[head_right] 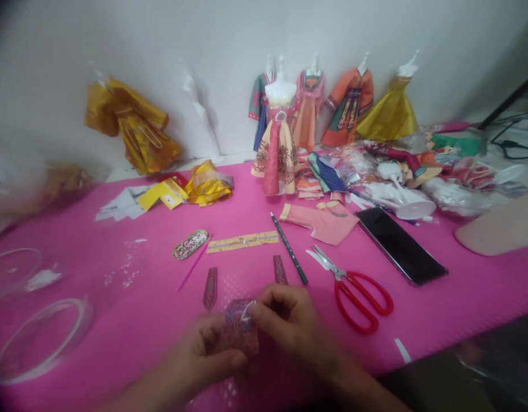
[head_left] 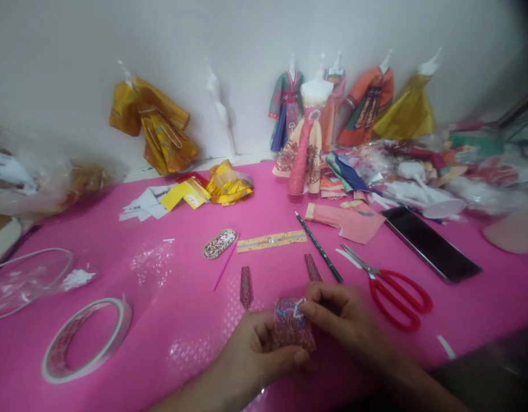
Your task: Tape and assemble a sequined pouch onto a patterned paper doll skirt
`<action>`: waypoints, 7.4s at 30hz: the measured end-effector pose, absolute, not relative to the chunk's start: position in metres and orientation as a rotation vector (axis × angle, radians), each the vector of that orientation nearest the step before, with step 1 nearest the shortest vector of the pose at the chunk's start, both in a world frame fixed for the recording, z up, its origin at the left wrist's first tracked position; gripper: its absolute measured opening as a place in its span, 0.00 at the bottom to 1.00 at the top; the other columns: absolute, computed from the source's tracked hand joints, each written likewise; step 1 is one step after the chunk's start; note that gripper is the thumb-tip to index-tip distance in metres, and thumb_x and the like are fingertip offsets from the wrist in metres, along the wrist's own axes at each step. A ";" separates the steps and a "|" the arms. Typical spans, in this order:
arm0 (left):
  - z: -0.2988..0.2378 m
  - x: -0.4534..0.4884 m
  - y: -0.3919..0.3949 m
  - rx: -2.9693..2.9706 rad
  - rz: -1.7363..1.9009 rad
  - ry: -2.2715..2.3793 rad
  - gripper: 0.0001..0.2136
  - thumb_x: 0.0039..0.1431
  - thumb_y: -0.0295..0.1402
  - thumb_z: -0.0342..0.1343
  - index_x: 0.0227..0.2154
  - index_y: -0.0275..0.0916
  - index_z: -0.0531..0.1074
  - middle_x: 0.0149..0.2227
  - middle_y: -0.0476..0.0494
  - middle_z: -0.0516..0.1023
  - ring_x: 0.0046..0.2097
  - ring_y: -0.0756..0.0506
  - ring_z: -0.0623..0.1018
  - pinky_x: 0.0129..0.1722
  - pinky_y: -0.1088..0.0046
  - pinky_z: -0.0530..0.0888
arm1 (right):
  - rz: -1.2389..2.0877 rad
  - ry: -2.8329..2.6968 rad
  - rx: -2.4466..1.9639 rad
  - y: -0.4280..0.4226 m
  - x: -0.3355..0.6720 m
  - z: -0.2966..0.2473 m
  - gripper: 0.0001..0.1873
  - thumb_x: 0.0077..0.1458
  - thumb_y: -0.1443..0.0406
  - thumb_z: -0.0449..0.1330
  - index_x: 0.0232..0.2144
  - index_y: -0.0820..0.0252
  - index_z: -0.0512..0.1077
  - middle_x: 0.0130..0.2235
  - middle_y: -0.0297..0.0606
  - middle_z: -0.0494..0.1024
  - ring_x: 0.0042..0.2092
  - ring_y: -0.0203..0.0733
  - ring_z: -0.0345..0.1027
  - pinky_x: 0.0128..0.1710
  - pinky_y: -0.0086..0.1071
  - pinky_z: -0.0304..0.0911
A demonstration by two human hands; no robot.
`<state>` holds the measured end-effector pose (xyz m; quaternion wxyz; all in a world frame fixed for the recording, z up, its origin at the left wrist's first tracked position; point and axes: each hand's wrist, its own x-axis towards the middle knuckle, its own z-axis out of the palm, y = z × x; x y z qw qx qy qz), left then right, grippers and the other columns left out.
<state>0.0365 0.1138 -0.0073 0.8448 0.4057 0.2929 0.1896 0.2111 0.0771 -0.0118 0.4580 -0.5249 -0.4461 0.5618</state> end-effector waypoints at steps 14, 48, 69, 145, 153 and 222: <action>-0.004 0.036 0.113 0.887 0.390 0.619 0.15 0.45 0.40 0.72 0.26 0.34 0.78 0.23 0.52 0.71 0.27 0.54 0.68 0.29 0.80 0.65 | 1.382 -1.074 -1.260 0.077 0.211 -0.014 0.20 0.55 0.54 0.63 0.21 0.60 0.65 0.22 0.29 0.64 0.27 0.33 0.57 0.27 0.27 0.54; -0.007 0.030 0.115 0.983 0.513 0.677 0.18 0.47 0.45 0.70 0.31 0.35 0.76 0.26 0.50 0.74 0.31 0.50 0.72 0.35 0.74 0.69 | 1.370 -1.265 -1.163 0.074 0.210 -0.012 0.15 0.56 0.59 0.63 0.22 0.60 0.68 0.24 0.30 0.68 0.27 0.33 0.60 0.27 0.27 0.56; -0.002 0.033 0.116 1.037 0.547 0.713 0.12 0.50 0.40 0.68 0.28 0.35 0.78 0.27 0.47 0.78 0.33 0.48 0.75 0.35 0.75 0.71 | 1.371 -1.276 -1.151 0.074 0.211 -0.015 0.15 0.56 0.58 0.62 0.24 0.61 0.68 0.25 0.31 0.68 0.28 0.33 0.60 0.28 0.27 0.55; -0.006 0.034 0.115 0.979 0.557 0.802 0.10 0.48 0.38 0.69 0.29 0.37 0.79 0.28 0.47 0.80 0.34 0.47 0.75 0.36 0.74 0.71 | 1.516 -1.251 -1.215 0.073 0.212 -0.016 0.12 0.53 0.59 0.62 0.26 0.61 0.67 0.25 0.30 0.65 0.28 0.34 0.57 0.28 0.28 0.53; -0.014 0.032 0.117 0.857 0.626 0.674 0.10 0.49 0.38 0.69 0.31 0.37 0.80 0.29 0.48 0.78 0.32 0.49 0.74 0.35 0.76 0.70 | 1.544 -1.330 -1.259 0.072 0.211 -0.017 0.14 0.52 0.59 0.64 0.24 0.60 0.66 0.26 0.31 0.66 0.30 0.35 0.59 0.29 0.29 0.56; -0.002 0.031 0.119 1.035 0.454 0.820 0.12 0.48 0.37 0.68 0.22 0.36 0.71 0.22 0.50 0.75 0.25 0.50 0.75 0.27 0.75 0.71 | 1.651 -1.080 -1.144 0.076 0.217 -0.014 0.15 0.50 0.57 0.68 0.24 0.63 0.72 0.21 0.29 0.69 0.23 0.29 0.59 0.24 0.23 0.55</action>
